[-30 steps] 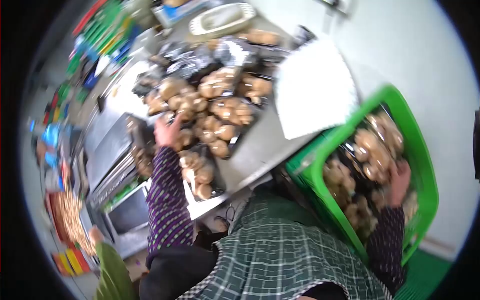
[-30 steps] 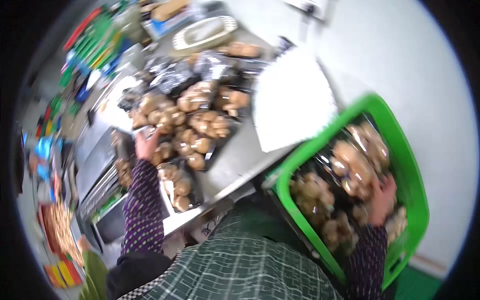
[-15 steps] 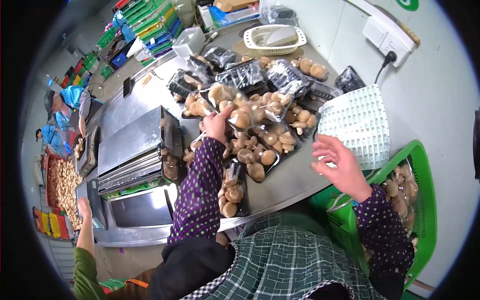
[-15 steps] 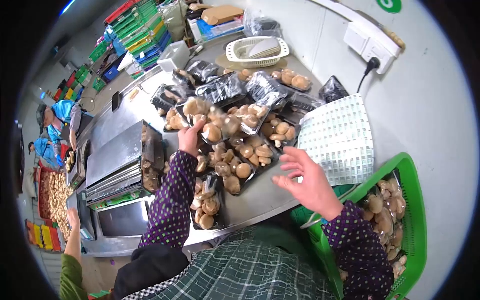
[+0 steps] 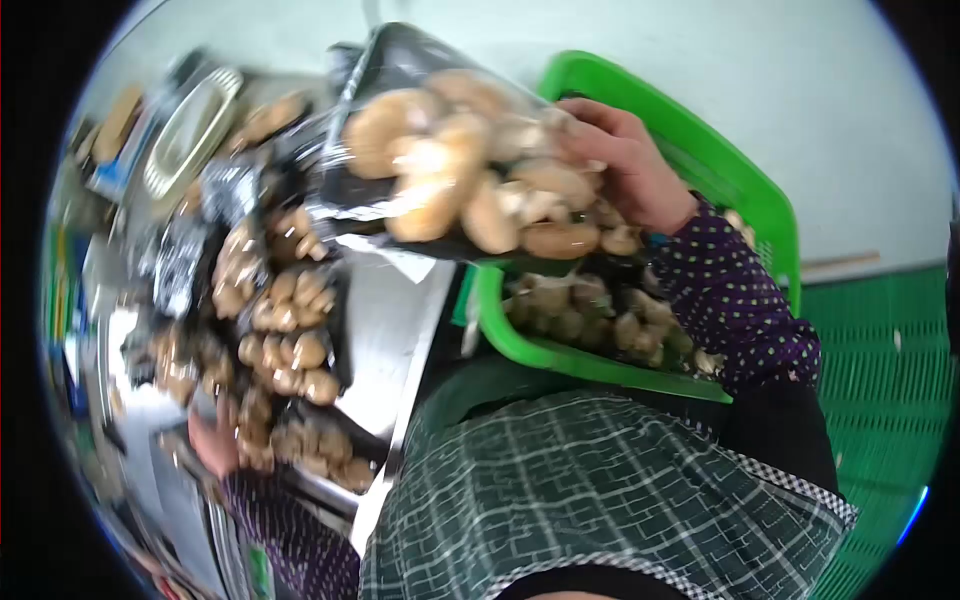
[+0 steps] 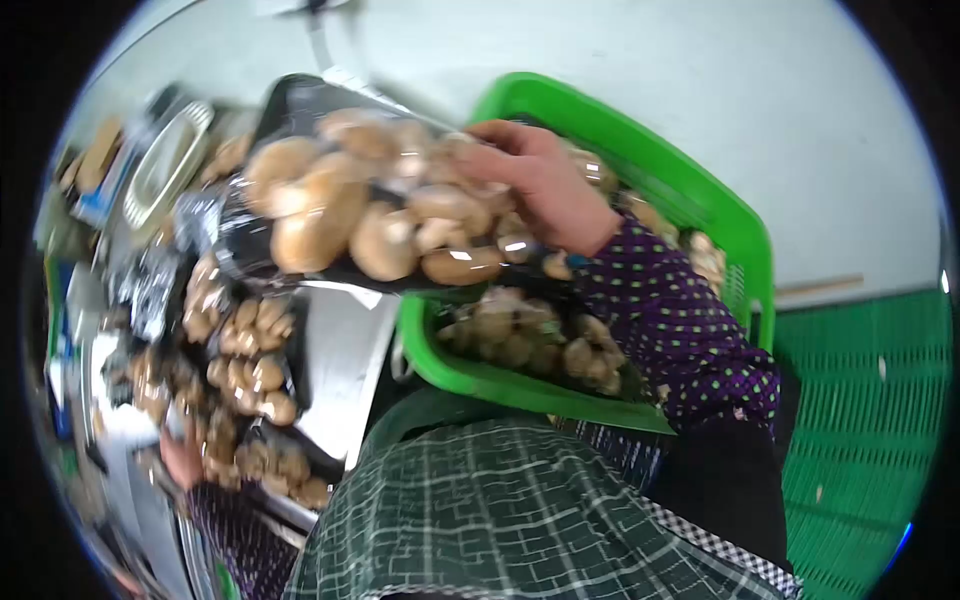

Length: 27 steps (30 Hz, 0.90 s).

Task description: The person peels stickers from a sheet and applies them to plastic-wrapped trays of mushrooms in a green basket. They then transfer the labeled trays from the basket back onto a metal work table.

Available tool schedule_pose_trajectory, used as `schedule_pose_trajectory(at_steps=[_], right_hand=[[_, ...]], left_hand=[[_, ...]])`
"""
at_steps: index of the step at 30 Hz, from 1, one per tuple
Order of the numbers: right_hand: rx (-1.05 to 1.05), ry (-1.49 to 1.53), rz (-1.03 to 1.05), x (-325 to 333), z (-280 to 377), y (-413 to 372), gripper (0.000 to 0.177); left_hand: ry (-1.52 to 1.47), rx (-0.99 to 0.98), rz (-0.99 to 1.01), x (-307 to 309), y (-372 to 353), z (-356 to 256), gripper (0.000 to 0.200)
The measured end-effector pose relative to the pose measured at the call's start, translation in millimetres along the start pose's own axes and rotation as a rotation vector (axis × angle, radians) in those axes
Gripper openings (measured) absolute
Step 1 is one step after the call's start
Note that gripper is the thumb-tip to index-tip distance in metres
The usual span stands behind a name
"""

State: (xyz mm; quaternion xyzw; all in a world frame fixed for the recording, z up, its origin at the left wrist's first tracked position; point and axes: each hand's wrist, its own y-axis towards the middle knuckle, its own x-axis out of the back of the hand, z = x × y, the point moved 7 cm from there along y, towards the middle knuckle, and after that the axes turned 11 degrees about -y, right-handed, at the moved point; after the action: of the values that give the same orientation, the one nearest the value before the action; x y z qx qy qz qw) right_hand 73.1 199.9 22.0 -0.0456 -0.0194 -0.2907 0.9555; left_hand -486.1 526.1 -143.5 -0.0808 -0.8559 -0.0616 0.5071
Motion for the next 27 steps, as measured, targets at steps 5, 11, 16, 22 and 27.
schedule_pose_trajectory(at_steps=[5, 11, 16, 22, 27], right_hand=[[-0.266, -0.236, -0.222, 132.3, -61.5, -87.8, 0.040], [-0.400, -0.596, -0.187, 95.5, -122.4, -138.8, 0.047], [-0.236, -0.703, -0.294, 84.3, -126.9, -137.1, 0.059], [-0.091, -0.956, -0.233, 80.9, -53.2, -130.8, 0.064], [0.338, -0.446, -0.191, 48.1, 8.0, -101.2, 0.083]], left_hand=[[-0.118, 0.114, 0.134, -30.0, -5.9, 73.5, 0.063], [-0.155, 0.210, 0.080, -30.3, 8.5, 86.9, 0.068], [0.388, 0.249, -0.149, 17.3, -24.8, -37.4, 0.085], [0.200, -0.048, -0.407, 127.1, -5.6, -181.3, 0.077], [-0.968, -0.666, 0.465, 27.2, -88.7, -467.3, 0.032]])
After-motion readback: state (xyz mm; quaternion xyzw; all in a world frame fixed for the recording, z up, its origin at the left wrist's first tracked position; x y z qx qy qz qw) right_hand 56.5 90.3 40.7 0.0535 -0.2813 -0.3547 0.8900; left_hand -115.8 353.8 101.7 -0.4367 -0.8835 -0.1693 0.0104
